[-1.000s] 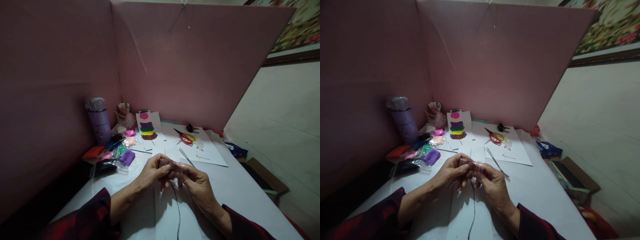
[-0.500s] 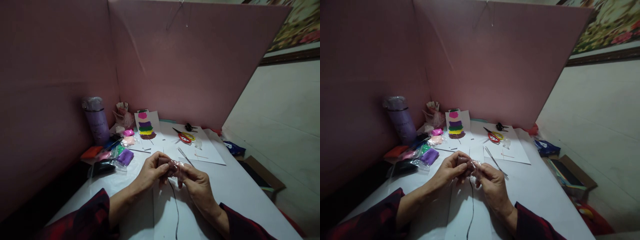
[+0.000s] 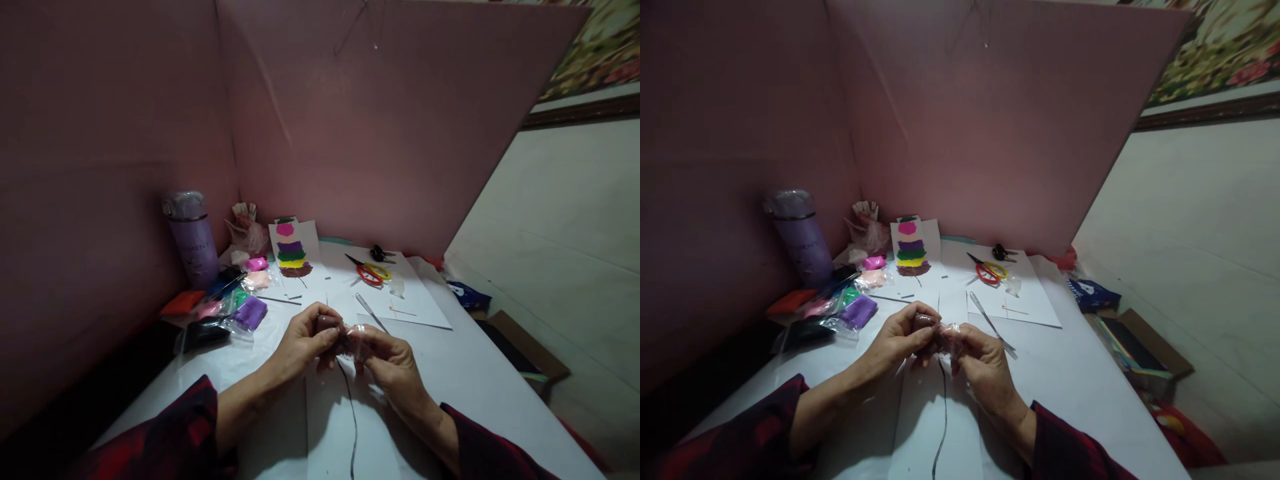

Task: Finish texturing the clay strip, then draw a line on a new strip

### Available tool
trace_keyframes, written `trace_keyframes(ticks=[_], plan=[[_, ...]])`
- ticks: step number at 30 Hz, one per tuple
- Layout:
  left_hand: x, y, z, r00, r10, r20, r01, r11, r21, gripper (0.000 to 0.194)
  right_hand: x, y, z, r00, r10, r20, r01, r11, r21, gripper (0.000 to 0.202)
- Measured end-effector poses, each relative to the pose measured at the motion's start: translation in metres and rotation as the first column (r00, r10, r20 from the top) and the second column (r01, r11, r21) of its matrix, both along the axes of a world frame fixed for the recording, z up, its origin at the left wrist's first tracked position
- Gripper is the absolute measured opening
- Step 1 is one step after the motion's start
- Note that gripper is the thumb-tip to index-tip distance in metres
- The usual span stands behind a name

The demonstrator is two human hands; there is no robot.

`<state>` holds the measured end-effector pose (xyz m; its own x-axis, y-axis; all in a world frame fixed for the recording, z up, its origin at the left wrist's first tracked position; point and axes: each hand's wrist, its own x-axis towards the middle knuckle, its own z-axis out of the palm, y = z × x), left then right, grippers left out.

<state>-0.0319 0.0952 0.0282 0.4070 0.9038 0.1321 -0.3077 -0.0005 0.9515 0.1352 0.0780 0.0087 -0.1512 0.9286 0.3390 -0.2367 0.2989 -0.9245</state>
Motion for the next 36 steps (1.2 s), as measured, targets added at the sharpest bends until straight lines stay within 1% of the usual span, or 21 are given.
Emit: trace_keyframes(ticks=[4,6,8,11,14,21,27,29,36], plan=[[0.0006,-0.0002,0.0002,1.0,0.001,-0.021,-0.002,1.0,-0.008,0.042,-0.0016,-0.0023,0.0,0.995,-0.088,0.043,0.084,0.993,0.086,0.023],[0.0011,-0.0006,0.0009,1.0,0.003,-0.028,-0.003,1.0,-0.013,0.043,-0.0014,-0.0031,-0.0005,0.991,-0.118,0.056,0.112,0.989,0.093,0.026],[0.0015,-0.0009,0.0018,0.999,0.007,-0.044,-0.008,1.0,-0.012,0.043,-0.0007,-0.0033,-0.0011,0.992,-0.101,0.077,0.097,0.994,0.051,0.027],[0.0015,-0.0009,0.0025,0.998,0.016,-0.058,-0.016,1.0,0.004,0.043,0.0006,-0.0026,-0.0029,0.995,-0.04,0.09,0.043,0.999,-0.032,0.028],[0.001,-0.0008,0.0015,0.999,0.017,-0.043,-0.016,1.0,0.02,0.042,0.0012,-0.0014,-0.005,0.997,-0.008,0.079,0.014,0.997,-0.075,0.029],[-0.0003,0.0002,-0.0023,0.998,0.0,-0.056,0.002,0.999,0.038,0.041,0.0017,0.001,-0.0023,0.998,0.028,0.048,-0.026,0.998,-0.049,0.027],[0.0012,-0.001,0.0003,0.998,0.017,-0.06,-0.015,1.0,0.021,0.042,0.001,-0.0006,-0.0037,0.997,-0.071,0.036,0.072,0.997,-0.018,0.032],[0.0016,-0.0015,0.0014,0.999,0.017,-0.051,-0.016,1.0,0.02,0.041,0.0006,-0.0009,-0.004,0.996,-0.08,0.036,0.08,0.997,-0.012,0.033],[0.0006,-0.0026,0.003,0.999,0.003,-0.051,0.0,0.999,0.043,0.036,-0.0007,-0.0009,0.0013,0.999,0.032,0.018,-0.03,0.997,-0.068,0.033]])
